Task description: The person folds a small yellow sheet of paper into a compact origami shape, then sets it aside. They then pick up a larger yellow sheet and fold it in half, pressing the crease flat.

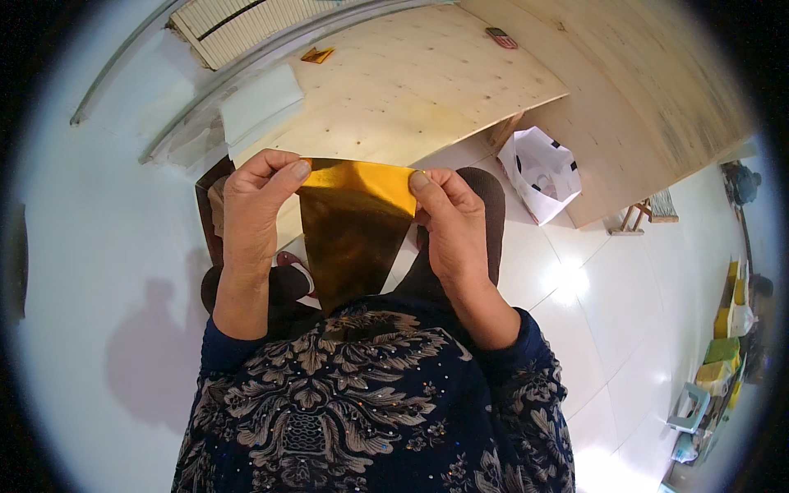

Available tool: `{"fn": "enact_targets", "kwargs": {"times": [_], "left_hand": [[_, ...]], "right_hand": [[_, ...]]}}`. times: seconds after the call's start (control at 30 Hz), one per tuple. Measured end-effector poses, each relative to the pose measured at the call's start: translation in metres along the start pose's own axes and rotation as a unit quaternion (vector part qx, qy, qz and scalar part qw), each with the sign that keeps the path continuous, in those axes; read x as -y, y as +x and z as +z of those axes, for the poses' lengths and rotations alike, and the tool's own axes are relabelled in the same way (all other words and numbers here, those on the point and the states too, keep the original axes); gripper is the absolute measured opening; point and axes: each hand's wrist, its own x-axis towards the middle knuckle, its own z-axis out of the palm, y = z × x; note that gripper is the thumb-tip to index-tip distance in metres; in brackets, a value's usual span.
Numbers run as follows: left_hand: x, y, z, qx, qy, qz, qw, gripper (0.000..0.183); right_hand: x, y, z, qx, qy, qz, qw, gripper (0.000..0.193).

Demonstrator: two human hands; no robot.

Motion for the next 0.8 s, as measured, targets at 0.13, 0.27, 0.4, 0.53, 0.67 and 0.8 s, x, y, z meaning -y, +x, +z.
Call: {"fn": "enact_targets", "kwargs": {"times": [0.13,0.27,0.4,0.53,0.67,0.8], "left_hand": [[-0.0014,-0.0004,-0.0008,0.014,-0.002,-0.010,1.000,0.011],[-0.0024,-0.0001,-0.0007,0.000,0.023,0.010,1.000,0.010],[-0.0031,0.0003,-0.0010,0.000,0.028,0.015,0.999,0.011],[-0.0044,0.0002,-0.0018,-0.001,0.022,0.016,1.000,0.011],[-0.0051,-0.0001,-0.0014,0.001,0.039,0.018,0.999,0.011],[-0.0050,-0.0010,-0.0014,-0.006,0.035,0.014,0.999,0.011]], "right_hand": [[0.0016,0.0000,0.0012,-0.005,0.002,-0.019,1.000,0.014],[0.0022,0.0004,-0.0003,0.011,-0.021,-0.011,1.000,0.015],[0.0015,0.0011,-0.0008,0.009,-0.028,-0.013,0.999,0.016],[0.0036,-0.0004,0.0003,0.009,-0.029,-0.012,0.999,0.017],[0.0052,-0.0015,0.0026,0.016,-0.025,-0.025,0.999,0.017],[0.0052,-0.0032,0.0010,0.028,-0.036,-0.039,0.998,0.017]]}}
